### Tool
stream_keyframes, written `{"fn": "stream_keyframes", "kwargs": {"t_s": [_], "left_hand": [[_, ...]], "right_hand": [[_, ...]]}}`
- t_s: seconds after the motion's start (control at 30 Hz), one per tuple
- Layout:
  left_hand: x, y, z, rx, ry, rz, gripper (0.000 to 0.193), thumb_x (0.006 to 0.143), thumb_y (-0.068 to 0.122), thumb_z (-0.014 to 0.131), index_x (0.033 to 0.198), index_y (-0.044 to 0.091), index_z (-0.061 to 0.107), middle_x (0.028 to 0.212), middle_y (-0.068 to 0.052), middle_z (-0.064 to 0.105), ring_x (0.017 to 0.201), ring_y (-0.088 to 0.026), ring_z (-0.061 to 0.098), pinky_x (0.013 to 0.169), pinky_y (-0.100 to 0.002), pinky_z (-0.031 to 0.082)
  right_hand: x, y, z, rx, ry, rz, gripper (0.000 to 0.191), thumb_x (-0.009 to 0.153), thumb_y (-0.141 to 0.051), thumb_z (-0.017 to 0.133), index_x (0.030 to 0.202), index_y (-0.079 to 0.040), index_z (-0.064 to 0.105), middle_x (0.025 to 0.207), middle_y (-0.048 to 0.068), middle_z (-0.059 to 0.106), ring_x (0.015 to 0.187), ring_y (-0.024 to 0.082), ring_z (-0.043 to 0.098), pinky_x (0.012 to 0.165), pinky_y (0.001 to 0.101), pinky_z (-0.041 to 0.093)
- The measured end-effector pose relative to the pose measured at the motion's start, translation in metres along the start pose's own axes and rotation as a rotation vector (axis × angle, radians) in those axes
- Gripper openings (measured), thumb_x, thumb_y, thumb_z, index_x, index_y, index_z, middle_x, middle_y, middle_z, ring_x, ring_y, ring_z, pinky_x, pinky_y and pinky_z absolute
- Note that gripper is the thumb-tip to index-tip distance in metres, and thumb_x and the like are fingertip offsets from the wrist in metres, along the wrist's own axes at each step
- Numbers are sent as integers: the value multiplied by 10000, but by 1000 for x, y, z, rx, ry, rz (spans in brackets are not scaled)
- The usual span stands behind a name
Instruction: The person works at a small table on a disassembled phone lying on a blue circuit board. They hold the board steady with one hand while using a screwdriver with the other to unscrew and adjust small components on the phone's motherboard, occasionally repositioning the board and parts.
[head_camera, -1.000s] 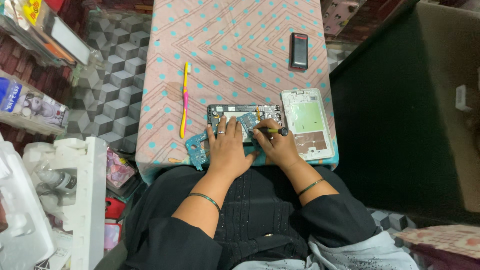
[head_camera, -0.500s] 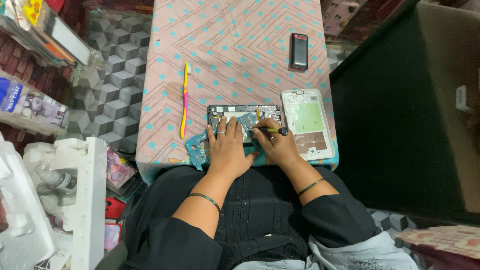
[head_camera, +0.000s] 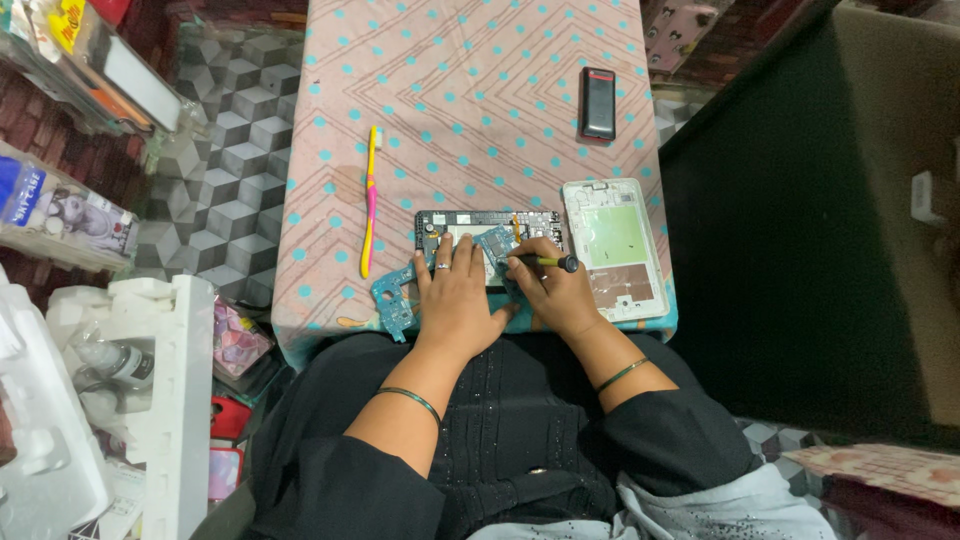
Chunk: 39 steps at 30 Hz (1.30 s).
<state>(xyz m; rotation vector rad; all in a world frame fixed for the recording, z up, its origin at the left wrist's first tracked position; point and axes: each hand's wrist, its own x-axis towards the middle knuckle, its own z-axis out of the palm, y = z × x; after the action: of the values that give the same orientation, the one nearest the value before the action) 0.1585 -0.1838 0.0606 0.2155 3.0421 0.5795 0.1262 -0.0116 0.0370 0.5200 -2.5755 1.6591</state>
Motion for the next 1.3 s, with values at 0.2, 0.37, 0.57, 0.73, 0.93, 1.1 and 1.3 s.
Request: {"fn": "stream_keyframes", "kwargs": {"t_s": [0.2,0.37,0.57,0.73,0.93,1.1,1.3], "left_hand": [[-2,0,0,8,-8,1,973,742,545,796,1455,-24,457,1578,-181,355,1508,-365,229,1196,-650,98],[-1,0,1,14,-21,-10,982,741,546,796,1460,-24,445,1576,-180,351,1506,-361,220,1195,-647,89],[-1,1,1,19,-31,-19,981,738,541,800,1461,-19,444,1583,-171,346,1509,-354,216,1197,-644,87],[-1,0,0,9,-25,-20,997,732,554,806,1461,-22,444,1580,-173,347,1507,-356,216,1195,-645,91],[-2,0,1,6,-6,-15,989,731,556,805,1453,-22,456,1581,-171,351,1506,-355,223,1194,-645,98],[-3,0,2,5,-17,-22,989,731,558,803,1455,-19,456,1576,-173,354,1504,-357,223,1195,-646,90],[-3,-1,3,0,-6,-9,988,732,561,801,1451,-24,459,1574,-186,355,1504,-369,219,1193,-650,81]], "right_hand": [[0,3,0,20,-12,27,161,982,-89,671,1115,-16,616,971,91,737,883,179,782,739,295,613],[-1,3,0,27,-11,24,169,983,-97,674,1121,-16,618,997,95,735,899,186,774,747,296,617],[3,5,2,42,2,96,152,994,-102,659,1107,-14,608,974,102,737,888,184,787,735,295,617],[2,7,1,46,-11,72,144,991,-88,656,1097,-8,601,943,105,737,884,186,789,741,289,615],[1,5,1,60,-5,31,160,977,-80,661,1100,-4,594,959,97,720,880,189,780,729,294,614],[0,5,0,22,-11,47,150,980,-90,659,1094,-9,604,930,93,735,879,183,788,728,294,620],[-2,3,0,17,-9,21,163,976,-92,671,1105,-8,619,961,106,744,891,183,785,734,295,618]]}}
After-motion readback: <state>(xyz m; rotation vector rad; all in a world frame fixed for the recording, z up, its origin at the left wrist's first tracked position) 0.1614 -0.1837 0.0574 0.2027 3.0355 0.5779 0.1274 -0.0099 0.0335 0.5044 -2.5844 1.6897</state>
